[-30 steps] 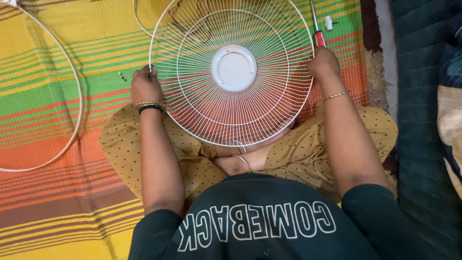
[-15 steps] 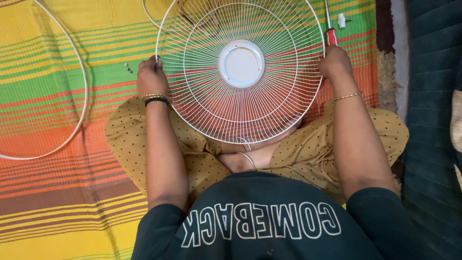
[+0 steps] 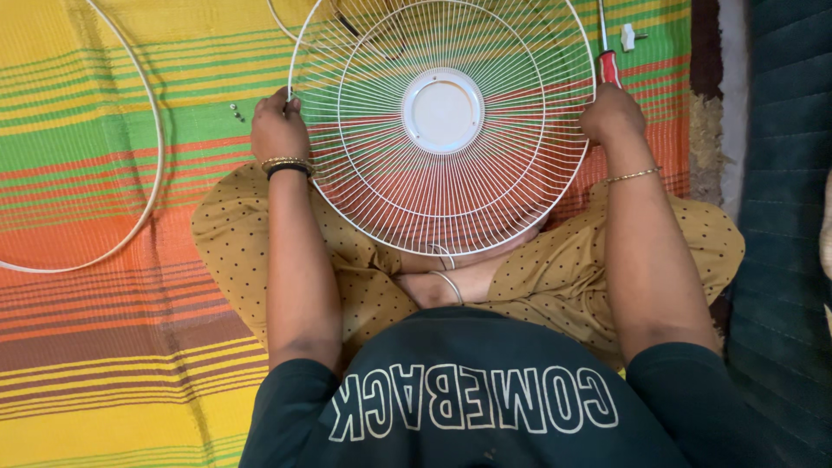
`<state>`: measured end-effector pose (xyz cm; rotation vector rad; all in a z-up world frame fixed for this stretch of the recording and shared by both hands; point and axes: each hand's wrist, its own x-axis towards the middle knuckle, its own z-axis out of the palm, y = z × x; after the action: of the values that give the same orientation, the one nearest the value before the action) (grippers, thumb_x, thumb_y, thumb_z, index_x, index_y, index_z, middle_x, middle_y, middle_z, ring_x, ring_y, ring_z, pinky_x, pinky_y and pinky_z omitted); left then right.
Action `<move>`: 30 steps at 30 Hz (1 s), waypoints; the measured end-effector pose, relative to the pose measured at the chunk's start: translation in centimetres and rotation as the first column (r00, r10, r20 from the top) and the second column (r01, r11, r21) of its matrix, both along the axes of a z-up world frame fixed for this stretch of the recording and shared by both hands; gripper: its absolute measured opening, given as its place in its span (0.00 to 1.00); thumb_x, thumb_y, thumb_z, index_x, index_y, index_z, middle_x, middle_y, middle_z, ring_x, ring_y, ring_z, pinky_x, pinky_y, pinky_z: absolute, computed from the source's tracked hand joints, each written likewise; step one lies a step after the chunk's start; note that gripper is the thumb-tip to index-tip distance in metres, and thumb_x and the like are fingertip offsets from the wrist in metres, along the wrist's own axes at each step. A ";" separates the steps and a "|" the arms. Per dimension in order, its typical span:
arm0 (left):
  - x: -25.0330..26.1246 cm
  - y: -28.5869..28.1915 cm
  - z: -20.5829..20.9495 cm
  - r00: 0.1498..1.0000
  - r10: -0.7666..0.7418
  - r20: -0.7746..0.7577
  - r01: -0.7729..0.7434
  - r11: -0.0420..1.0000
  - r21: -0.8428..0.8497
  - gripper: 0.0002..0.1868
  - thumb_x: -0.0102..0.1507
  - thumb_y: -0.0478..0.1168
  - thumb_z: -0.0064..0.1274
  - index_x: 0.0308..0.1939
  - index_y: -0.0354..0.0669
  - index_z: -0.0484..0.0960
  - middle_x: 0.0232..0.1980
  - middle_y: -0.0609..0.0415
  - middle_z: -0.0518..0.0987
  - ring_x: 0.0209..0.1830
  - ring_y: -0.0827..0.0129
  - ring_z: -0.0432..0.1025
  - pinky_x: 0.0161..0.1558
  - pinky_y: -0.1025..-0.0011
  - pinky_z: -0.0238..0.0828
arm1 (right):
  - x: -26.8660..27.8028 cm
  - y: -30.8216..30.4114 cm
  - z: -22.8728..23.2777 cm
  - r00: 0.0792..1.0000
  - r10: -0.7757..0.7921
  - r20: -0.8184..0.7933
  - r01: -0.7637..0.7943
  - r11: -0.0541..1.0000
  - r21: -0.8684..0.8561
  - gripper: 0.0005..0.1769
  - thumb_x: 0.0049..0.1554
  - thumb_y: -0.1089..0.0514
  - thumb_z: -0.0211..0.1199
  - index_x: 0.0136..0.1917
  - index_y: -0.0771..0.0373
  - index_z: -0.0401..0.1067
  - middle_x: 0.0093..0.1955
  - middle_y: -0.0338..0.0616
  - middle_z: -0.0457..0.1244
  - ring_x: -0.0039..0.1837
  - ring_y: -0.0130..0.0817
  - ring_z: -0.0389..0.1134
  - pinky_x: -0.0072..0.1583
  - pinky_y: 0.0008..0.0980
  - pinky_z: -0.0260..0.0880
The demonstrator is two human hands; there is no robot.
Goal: The person assembles a table fan by securing the front grill to the fan blades using a screwdriver and screws, then attaches the outer ring to complete the assembly.
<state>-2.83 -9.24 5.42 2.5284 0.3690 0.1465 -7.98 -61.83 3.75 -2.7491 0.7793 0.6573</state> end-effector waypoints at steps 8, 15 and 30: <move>0.0 0.1 0.7 0.992 -0.033 0.122 0.038 0.999 -0.032 0.13 0.66 0.41 0.57 0.53 0.46 0.86 0.47 0.49 0.81 0.45 0.53 0.76 0.45 0.57 0.73 | -0.6 -0.6 0.1 0.997 0.050 0.057 -0.051 0.998 0.022 0.18 0.51 0.60 0.69 0.55 0.64 0.76 0.59 0.60 0.68 0.61 0.58 0.69 0.59 0.52 0.69; 0.4 0.0 -0.1 0.986 -0.036 0.161 0.044 0.998 -0.047 0.12 0.65 0.40 0.57 0.52 0.46 0.86 0.44 0.50 0.81 0.43 0.55 0.77 0.44 0.59 0.73 | -0.6 -0.6 0.7 0.998 0.031 0.046 -0.035 0.997 0.073 0.16 0.50 0.61 0.70 0.52 0.67 0.76 0.53 0.63 0.69 0.57 0.57 0.71 0.57 0.50 0.71; 0.9 -0.5 -0.4 0.991 -0.004 0.132 0.012 0.998 -0.059 0.12 0.66 0.41 0.56 0.53 0.48 0.86 0.45 0.52 0.80 0.43 0.56 0.76 0.43 0.59 0.73 | -0.4 0.0 1.1 1.000 0.025 -0.012 -0.024 0.997 0.071 0.13 0.53 0.64 0.66 0.52 0.68 0.77 0.50 0.62 0.70 0.52 0.54 0.73 0.55 0.49 0.72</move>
<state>-1.93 -9.74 5.00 2.4452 0.3060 0.2938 -8.41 -61.87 4.89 -2.6968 0.7121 0.6939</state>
